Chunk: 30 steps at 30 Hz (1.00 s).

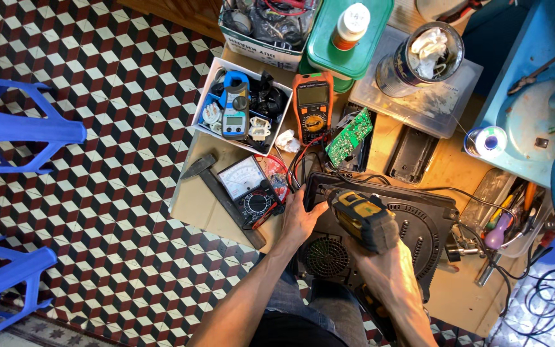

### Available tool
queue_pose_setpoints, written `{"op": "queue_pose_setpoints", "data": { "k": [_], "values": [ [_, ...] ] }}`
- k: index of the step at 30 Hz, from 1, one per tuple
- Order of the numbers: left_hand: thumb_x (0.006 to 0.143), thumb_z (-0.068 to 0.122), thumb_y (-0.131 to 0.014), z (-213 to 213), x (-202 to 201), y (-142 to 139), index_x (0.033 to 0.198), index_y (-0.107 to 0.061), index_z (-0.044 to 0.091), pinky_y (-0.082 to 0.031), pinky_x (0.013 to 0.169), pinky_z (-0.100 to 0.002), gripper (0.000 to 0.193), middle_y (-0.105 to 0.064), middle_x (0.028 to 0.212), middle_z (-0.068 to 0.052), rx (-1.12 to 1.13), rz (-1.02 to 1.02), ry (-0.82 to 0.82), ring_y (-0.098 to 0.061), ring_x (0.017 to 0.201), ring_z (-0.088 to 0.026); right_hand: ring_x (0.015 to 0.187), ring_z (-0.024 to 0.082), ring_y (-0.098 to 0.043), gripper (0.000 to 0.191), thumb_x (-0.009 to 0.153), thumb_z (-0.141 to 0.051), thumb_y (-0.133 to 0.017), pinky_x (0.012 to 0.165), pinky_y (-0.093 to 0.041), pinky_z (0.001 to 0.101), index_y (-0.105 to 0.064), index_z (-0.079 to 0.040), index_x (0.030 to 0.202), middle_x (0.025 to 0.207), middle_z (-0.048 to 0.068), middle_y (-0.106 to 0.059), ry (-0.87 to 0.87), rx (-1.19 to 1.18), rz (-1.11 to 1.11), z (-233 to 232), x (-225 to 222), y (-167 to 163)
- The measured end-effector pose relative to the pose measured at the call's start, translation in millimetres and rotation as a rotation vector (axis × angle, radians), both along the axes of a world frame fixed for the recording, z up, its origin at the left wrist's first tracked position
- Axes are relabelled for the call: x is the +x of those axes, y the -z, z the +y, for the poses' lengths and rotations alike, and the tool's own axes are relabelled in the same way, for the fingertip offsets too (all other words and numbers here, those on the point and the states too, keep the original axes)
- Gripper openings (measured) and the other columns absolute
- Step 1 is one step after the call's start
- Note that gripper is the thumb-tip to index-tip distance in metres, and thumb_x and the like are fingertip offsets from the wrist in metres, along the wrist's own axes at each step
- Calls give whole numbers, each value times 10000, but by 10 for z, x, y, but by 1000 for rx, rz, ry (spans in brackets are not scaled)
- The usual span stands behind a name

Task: The person uses a hot air gun on a green circuit board, then wipes a black induction cooktop with a tissue. The person flips the cooktop and uses a cordless drill to remove screws from its underside.

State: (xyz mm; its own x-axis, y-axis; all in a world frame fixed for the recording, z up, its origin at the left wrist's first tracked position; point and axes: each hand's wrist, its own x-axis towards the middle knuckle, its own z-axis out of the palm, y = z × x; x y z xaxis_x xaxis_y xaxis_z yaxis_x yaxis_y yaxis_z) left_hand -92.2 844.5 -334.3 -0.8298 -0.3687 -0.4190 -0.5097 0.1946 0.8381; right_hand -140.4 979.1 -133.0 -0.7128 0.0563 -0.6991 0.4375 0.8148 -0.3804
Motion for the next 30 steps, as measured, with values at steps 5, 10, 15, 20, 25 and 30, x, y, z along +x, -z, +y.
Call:
{"op": "queue_pose_setpoints", "data": {
  "k": [5, 10, 15, 20, 25, 30],
  "values": [
    [848, 397, -802, -8, -60, 11, 1469, -434, -76, -485, 987, -447, 863, -540, 1279, -271, 24, 68, -13, -575, 1165, -393, 954, 267, -770, 443, 797, -299, -734, 825, -586, 414, -679, -174, 1219, 1035, 120, -795, -52, -21, 168, -187, -28, -1],
    [827, 431, -804, -21, -107, -31, 1481, -415, -73, -493, 995, -432, 912, -503, 1310, -275, 103, 9, -22, -569, 1181, -374, 923, 301, -768, 431, 802, -276, -702, 799, -586, 443, -678, -223, 1229, 1009, 130, -778, -140, 15, 123, -204, -162, 49],
    [826, 440, -816, -37, -167, -83, 1492, -390, -71, -474, 1021, -445, 941, -465, 1355, -290, 102, -20, -8, -532, 1237, -394, 886, 352, -751, 484, 785, -295, -737, 788, -586, 465, -630, -178, 1242, 946, 175, -773, -369, 172, 98, -94, -350, 91],
    [812, 450, -814, -52, -199, -101, 1499, -401, -46, -473, 1009, -465, 942, -475, 1355, -282, 99, -40, -13, -535, 1238, -404, 815, 326, -752, 389, 804, -310, -711, 733, -578, 461, -649, -140, 1148, 881, 158, -762, -494, 149, 157, -29, -445, 66],
    [807, 469, -824, -24, -208, -113, 1482, -423, -41, -478, 1013, -471, 936, -494, 1352, -274, 50, 19, -29, -550, 1222, -410, 705, 231, -716, 331, 829, -315, -662, 657, -561, 418, -694, -148, 1114, 798, 95, -734, -439, -13, 233, -125, -429, 29],
    [795, 470, -835, -1, -242, -112, 1492, -419, -23, -468, 1009, -488, 950, -496, 1334, -276, 25, -13, -32, -529, 1229, -433, 622, 211, -675, 316, 863, -336, -674, 609, -547, 405, -695, -130, 1101, 706, 96, -704, -361, 120, 112, -266, -407, -20]
  ]
}}
